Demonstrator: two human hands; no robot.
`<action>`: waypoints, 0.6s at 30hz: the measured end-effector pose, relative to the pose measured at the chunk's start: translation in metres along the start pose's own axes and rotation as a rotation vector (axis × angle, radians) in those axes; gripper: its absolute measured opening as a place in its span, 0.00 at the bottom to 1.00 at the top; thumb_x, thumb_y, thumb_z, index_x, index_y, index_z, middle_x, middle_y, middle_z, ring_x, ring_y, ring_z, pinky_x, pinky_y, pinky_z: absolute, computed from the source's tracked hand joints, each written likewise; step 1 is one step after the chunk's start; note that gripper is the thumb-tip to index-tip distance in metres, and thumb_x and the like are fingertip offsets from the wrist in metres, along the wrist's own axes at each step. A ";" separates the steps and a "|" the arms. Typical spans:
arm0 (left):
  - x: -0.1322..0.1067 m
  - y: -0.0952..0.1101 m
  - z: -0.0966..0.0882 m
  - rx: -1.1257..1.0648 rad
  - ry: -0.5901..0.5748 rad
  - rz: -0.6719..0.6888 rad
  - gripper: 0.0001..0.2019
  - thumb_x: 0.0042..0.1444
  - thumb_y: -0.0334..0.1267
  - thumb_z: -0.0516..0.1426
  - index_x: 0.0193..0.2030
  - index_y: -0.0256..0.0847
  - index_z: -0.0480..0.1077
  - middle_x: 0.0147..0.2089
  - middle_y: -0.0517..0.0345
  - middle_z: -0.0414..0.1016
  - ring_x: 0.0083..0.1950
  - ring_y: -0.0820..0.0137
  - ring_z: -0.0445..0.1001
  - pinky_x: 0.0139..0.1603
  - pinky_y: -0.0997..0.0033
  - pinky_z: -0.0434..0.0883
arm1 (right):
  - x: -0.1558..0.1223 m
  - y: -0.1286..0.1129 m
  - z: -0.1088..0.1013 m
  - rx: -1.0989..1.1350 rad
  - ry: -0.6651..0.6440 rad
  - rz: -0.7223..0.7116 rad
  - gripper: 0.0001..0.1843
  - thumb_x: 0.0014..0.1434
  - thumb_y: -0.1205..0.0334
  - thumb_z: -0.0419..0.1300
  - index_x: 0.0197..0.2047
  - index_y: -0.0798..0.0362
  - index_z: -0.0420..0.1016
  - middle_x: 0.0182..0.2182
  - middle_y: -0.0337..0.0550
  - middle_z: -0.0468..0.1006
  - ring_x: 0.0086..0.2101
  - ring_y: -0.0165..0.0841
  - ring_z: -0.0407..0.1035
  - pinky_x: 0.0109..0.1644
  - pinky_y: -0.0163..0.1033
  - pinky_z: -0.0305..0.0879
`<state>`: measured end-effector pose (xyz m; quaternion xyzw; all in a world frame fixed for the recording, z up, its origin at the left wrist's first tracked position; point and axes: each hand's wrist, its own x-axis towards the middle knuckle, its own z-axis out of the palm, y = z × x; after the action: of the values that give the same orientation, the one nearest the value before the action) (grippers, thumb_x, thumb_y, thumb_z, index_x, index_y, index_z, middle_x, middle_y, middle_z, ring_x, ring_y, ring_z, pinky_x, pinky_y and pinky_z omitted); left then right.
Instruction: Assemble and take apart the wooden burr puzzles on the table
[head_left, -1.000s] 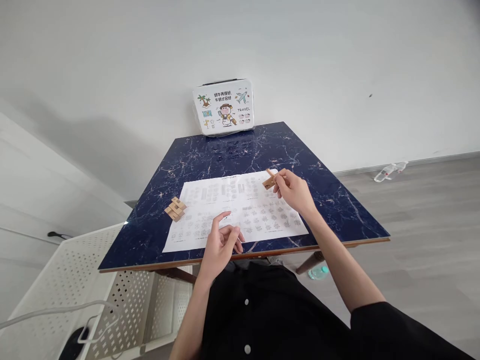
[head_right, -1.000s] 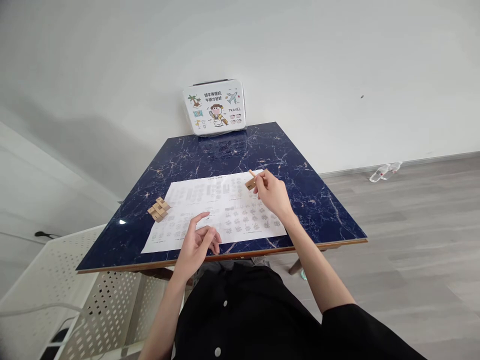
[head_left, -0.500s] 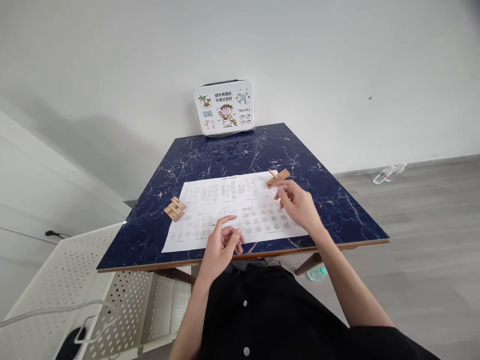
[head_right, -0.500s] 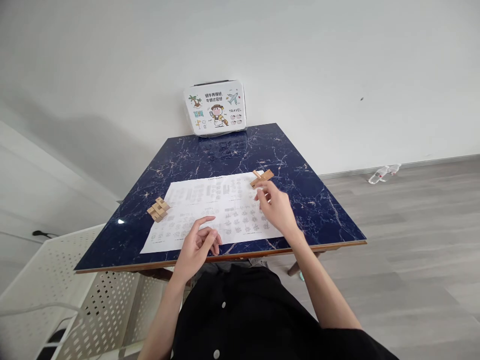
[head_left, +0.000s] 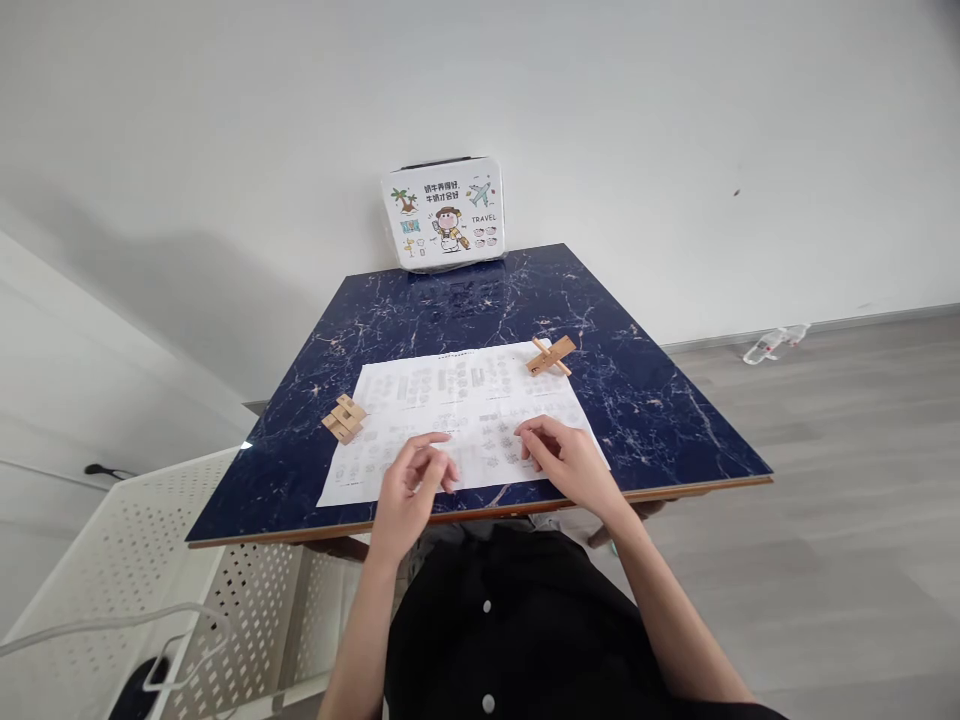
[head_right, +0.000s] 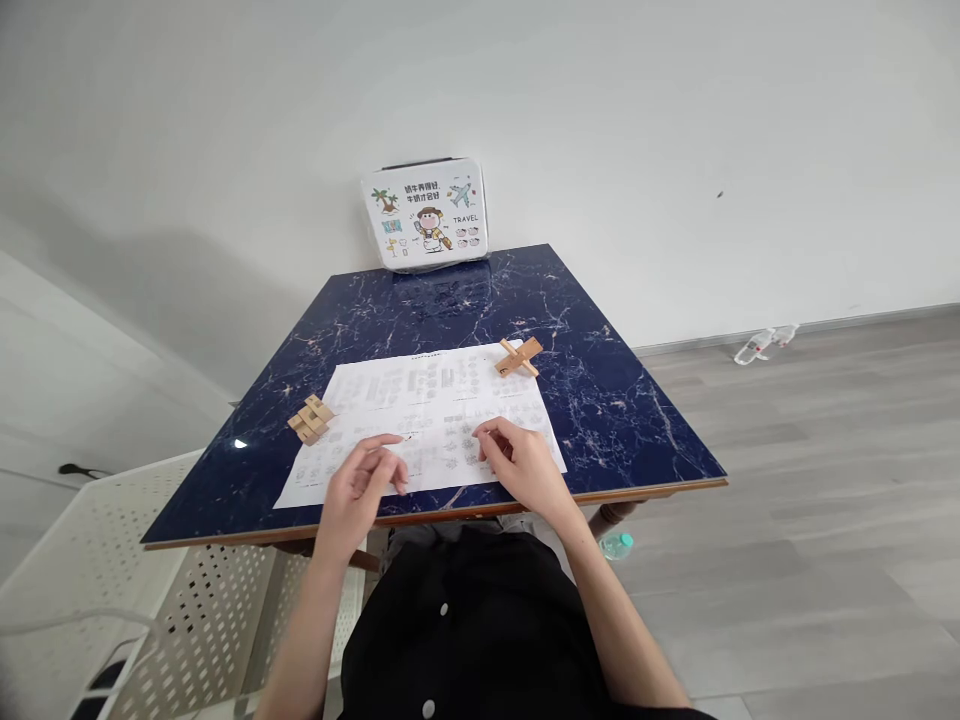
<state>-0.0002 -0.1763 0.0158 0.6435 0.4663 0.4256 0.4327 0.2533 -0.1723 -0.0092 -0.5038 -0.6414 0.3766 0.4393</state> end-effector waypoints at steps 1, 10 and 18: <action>0.002 -0.003 -0.006 0.097 0.100 0.028 0.16 0.72 0.51 0.56 0.57 0.44 0.71 0.36 0.58 0.75 0.37 0.66 0.75 0.45 0.62 0.75 | 0.000 0.000 0.000 0.000 -0.007 -0.005 0.15 0.74 0.50 0.53 0.45 0.49 0.76 0.30 0.40 0.80 0.28 0.35 0.71 0.34 0.40 0.64; 0.040 -0.046 -0.100 0.947 0.541 0.190 0.34 0.58 0.53 0.65 0.66 0.39 0.63 0.65 0.38 0.66 0.69 0.45 0.62 0.73 0.38 0.58 | -0.002 0.006 0.000 -0.044 -0.011 -0.061 0.13 0.75 0.53 0.54 0.46 0.49 0.76 0.31 0.40 0.80 0.29 0.35 0.71 0.34 0.38 0.63; 0.069 -0.055 -0.147 1.012 0.356 -0.057 0.54 0.53 0.63 0.66 0.76 0.34 0.51 0.68 0.35 0.68 0.69 0.44 0.67 0.72 0.44 0.65 | -0.001 0.003 -0.001 -0.046 -0.007 -0.078 0.12 0.75 0.54 0.53 0.45 0.49 0.76 0.31 0.40 0.81 0.29 0.35 0.71 0.34 0.38 0.63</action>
<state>-0.1390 -0.0751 0.0121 0.6766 0.6966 0.2385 -0.0060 0.2551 -0.1726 -0.0124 -0.4870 -0.6705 0.3460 0.4399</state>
